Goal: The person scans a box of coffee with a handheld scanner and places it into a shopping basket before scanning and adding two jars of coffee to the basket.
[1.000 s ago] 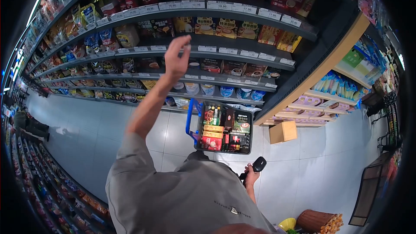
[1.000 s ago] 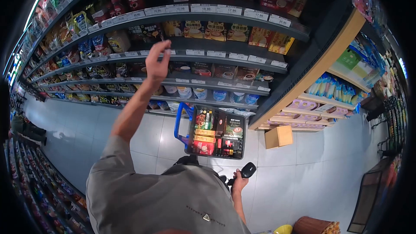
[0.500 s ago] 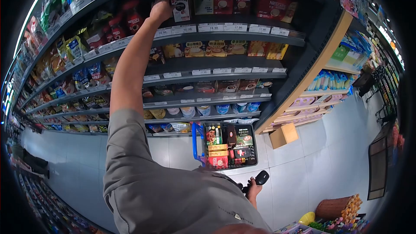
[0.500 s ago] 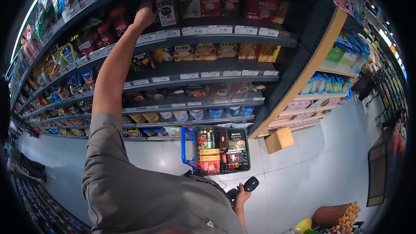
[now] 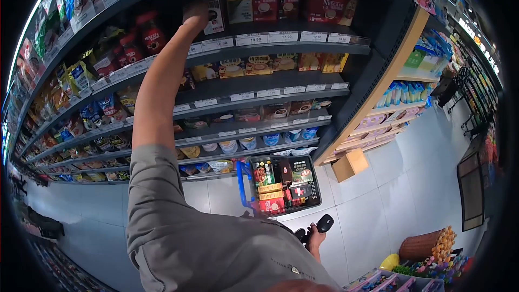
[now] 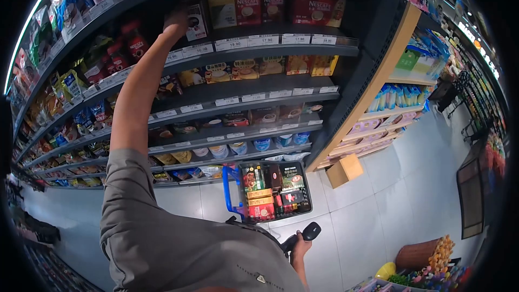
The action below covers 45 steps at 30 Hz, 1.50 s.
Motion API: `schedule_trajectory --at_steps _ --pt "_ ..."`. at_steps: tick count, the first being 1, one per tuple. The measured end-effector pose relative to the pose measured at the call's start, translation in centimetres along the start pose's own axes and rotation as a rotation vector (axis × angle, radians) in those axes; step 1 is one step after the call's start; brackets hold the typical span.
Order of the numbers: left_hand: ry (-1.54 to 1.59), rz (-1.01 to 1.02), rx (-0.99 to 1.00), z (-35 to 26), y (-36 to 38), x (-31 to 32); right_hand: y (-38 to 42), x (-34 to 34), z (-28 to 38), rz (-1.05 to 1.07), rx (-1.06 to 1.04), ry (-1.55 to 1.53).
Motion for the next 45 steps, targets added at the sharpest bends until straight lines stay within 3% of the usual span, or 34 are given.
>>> schedule_trajectory --at_steps 2,4,8,10,15,18,20,22,24,26,27,33,37,45 --pt "-0.062 -0.093 0.025 0.2 0.3 0.0 0.0 0.2 0.2 -0.001 -0.003 -0.019" --pt "0.174 -0.316 -0.016 0.9 0.6 -1.9 -0.3 0.8 0.3 0.023 -0.009 -0.021" --pt "0.381 -0.301 0.033 1.1 1.6 -2.7 -0.6 1.3 1.7 0.07 0.0 -0.02" --pt "0.449 -0.194 0.009 1.0 1.8 -3.2 -1.0 1.3 2.0 0.085 -0.012 -0.017" --pt "0.473 -0.492 0.212 -2.5 5.8 -11.7 -1.6 1.2 3.5 0.105 -0.03 0.004" --pt "0.572 -0.481 0.221 -5.2 9.1 -16.0 -2.5 1.5 4.7 0.129 -0.083 -0.014" --pt "0.614 -0.457 0.217 -7.1 11.1 -17.8 -2.5 1.8 6.8 0.135 -0.084 0.007" --pt "0.933 -0.329 0.122 -8.3 13.0 -17.7 -2.7 2.4 9.5 0.21 -0.138 -0.024" --pt "1.333 -0.106 -0.129 -10.2 15.5 -16.3 -1.8 3.4 13.2 0.264 -0.134 -0.074" --pt "1.441 -0.052 -0.124 -12.5 18.5 -15.7 -0.4 4.6 17.8 0.366 -0.187 -0.073" --pt "1.511 0.052 -0.266 -13.8 20.3 -15.0 0.4 5.3 20.1 0.425 -0.225 -0.111" --pt "1.698 0.352 -0.6 -20.5 30.8 -7.7 7.4 6.9 30.2 0.654 -0.336 -0.361" --pt "1.824 0.416 -0.681 -25.5 35.9 -6.1 8.3 7.2 30.5 0.685 -0.372 -0.31" --pt "1.744 0.523 -0.771 -30.3 41.0 -4.3 8.0 6.4 29.3 0.651 -0.211 -0.453"
Point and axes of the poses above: each hand's wrist, its own y-axis away from the middle knuckle, its own x-axis out of the palm, z = x × y, the point moved 10 cm from there along -y, towards the middle knuckle, and after that the axes turned 11 degrees about -z, right-handed, at the moved point
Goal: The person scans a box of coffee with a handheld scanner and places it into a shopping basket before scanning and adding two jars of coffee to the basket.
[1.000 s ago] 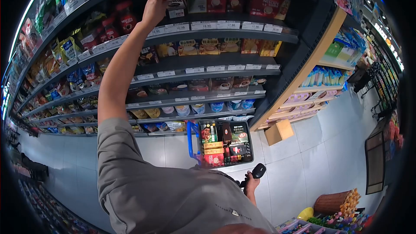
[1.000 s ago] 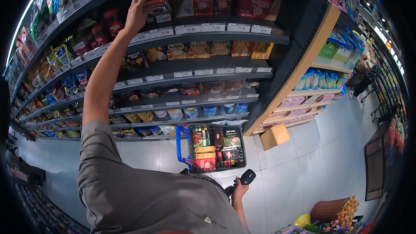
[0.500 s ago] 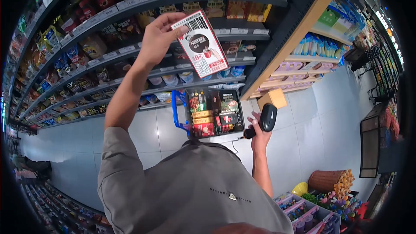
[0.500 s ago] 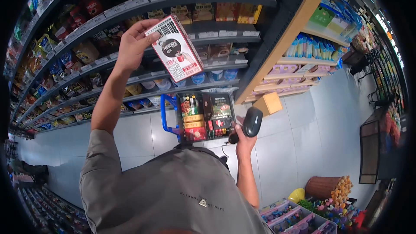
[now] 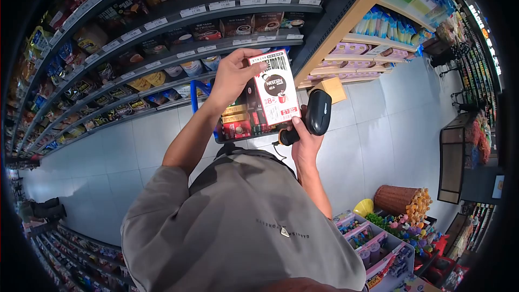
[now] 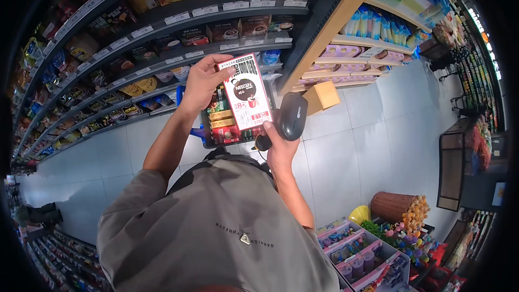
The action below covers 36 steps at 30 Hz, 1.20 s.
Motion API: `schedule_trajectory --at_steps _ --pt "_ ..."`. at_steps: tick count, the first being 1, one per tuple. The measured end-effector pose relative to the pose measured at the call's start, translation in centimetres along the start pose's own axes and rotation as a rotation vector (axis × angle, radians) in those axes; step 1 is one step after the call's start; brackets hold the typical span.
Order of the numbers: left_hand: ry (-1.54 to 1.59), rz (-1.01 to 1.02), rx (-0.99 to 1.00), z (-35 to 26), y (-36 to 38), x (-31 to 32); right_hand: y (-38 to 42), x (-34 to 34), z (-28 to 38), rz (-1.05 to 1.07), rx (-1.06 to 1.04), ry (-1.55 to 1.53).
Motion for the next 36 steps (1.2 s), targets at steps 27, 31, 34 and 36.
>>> schedule_trajectory --at_steps 27,31,34,36 --pt "0.169 -0.072 -0.029 6.1 7.7 2.7 1.9 -1.1 0.2 -0.233 -0.139 0.156" --pt "0.144 0.007 -0.033 5.5 8.1 3.3 2.3 -0.7 0.1 -0.237 -0.136 0.178" --pt "0.124 0.033 -0.021 5.3 8.3 3.2 2.8 0.0 0.8 -0.259 -0.197 0.163" --pt "0.151 0.053 -0.009 4.9 8.2 3.4 2.8 0.0 0.5 -0.251 -0.235 0.202"
Point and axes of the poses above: each hand's wrist, its own y-axis away from the middle knuckle, its own x-axis out of the palm, z = x × y, the point moved 10 cm from there along -y, towards the middle knuckle, and after that the axes turned 11 degrees about -z, right-handed, at the moved point
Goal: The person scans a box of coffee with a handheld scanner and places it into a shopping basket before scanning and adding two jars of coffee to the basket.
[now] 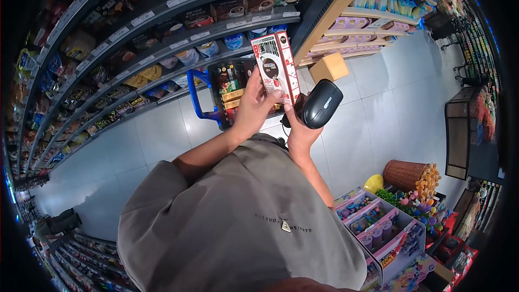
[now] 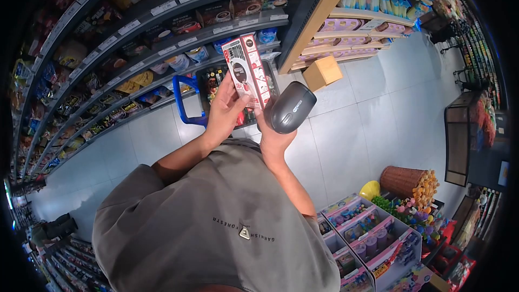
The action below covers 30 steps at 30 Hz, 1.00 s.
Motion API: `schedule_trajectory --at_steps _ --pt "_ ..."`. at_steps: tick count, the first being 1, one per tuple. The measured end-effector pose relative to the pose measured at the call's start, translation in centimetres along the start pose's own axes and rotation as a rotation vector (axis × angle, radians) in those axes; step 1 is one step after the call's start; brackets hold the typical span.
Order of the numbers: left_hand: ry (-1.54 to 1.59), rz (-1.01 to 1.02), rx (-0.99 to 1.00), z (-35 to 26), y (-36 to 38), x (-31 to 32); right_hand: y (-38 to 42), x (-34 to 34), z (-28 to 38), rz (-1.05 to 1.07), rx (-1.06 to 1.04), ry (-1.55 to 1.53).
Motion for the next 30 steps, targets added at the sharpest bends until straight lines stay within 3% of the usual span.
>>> schedule_trajectory --at_steps 9,13,16,23,30 --pt "-0.108 0.046 -0.001 1.3 0.1 -0.5 1.1 1.3 0.3 0.102 -0.218 0.111" --pt "0.041 -0.011 -0.126 1.4 0.5 -0.7 1.6 2.1 -0.2 0.212 -0.1 0.019" --pt "0.427 0.031 -0.282 2.2 0.8 -0.4 1.2 1.4 -1.4 0.209 0.01 0.037" --pt "0.552 0.174 -0.177 1.3 1.1 1.2 -0.3 0.6 -1.1 0.105 0.053 0.111" --pt "0.529 0.243 -0.157 1.4 1.5 1.9 -0.9 0.1 -2.4 0.163 0.182 0.056"
Point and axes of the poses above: each hand's wrist, its own y-axis away from the middle knuckle, its own x-axis out of the palm, z = x × y, the point moved 10 cm from there along -y, towards the middle knuckle, and after that the axes turned 11 degrees about -z, right-handed, at the moved point
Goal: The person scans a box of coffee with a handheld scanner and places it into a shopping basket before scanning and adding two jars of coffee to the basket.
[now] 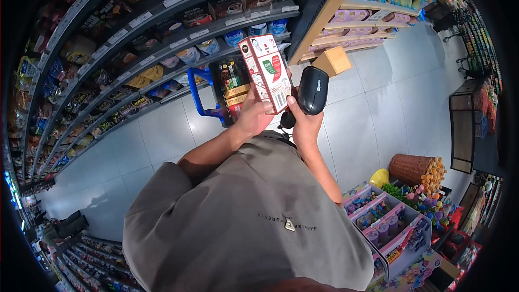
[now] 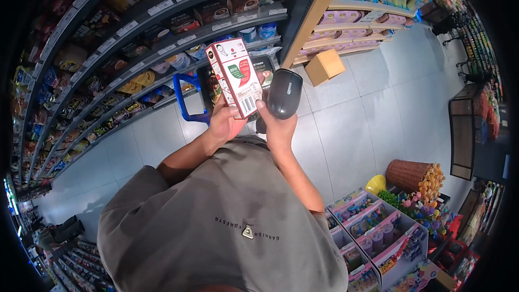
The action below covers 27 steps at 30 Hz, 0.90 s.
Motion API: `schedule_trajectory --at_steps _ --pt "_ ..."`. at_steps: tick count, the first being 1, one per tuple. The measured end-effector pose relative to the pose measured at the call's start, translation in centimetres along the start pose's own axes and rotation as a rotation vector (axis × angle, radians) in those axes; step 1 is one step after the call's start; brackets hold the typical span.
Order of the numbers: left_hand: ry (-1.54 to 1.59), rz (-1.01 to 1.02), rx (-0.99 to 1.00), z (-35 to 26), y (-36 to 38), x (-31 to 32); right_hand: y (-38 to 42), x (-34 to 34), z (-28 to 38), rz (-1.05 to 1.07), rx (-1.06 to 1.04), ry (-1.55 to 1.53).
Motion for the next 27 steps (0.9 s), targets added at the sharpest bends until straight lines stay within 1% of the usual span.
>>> schedule_trajectory --at_steps 3,5,7,9,11,13,14,16,17,19,20,22,23,25,27 --pt "0.048 -0.07 -0.029 0.4 0.2 -0.5 -0.4 -0.1 -0.6 0.051 0.043 -0.022" --pt "0.012 -0.061 -0.115 1.0 0.5 -0.7 -0.1 0.7 -1.6 0.131 0.217 -0.142" --pt "-0.009 -0.064 -0.13 1.2 0.5 -0.7 -0.1 0.8 -1.0 0.114 0.21 -0.181" --pt "-0.014 -0.098 -0.069 0.9 0.2 -0.2 0.0 0.8 -0.5 0.096 0.201 -0.222" --pt "0.038 -0.107 -0.07 1.2 0.2 -0.5 -0.3 0.2 0.5 0.033 0.102 -0.238" --pt "-0.03 -0.281 -0.104 2.3 0.3 -3.0 -0.2 0.0 1.3 -0.004 0.079 -0.22" --pt "0.005 -0.288 -0.053 2.2 0.0 -3.3 0.0 -0.3 2.1 -0.034 0.034 -0.141" --pt "-0.034 -0.295 -0.029 2.3 -0.2 -3.4 0.3 -0.5 3.6 -0.067 -0.031 0.01" --pt "-0.074 -0.301 -0.007 2.1 -0.3 -3.5 0.4 -0.5 3.3 -0.066 -0.03 0.009" --pt "-0.074 -0.289 -0.014 2.2 -0.4 -3.4 0.6 -0.8 3.4 -0.079 -0.126 -0.04" --pt "-0.073 -0.276 -0.022 2.3 -0.5 -3.3 0.6 -0.8 2.8 -0.078 -0.126 -0.04" --pt "-0.072 -0.253 -0.022 2.2 -0.7 -3.1 0.8 -0.7 3.0 -0.061 -0.21 -0.044" --pt "-0.071 -0.229 -0.024 2.1 -0.8 -2.8 0.8 -0.8 2.9 -0.061 -0.21 -0.044" --pt "-0.054 -0.238 -0.041 2.1 -0.8 -3.0 0.9 -0.8 2.5 -0.063 -0.169 -0.075" --pt "-0.035 -0.246 -0.06 2.4 -0.6 -3.1 0.9 -0.7 2.6 -0.066 -0.179 -0.077"
Point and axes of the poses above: each hand's wrist, its own y-axis away from the middle knuckle, its own x-axis out of the palm, z = x × y, the point moved 10 cm from there along -y, towards the middle knuckle, and after that the axes turned 11 degrees about -z, right-handed, at the moved point
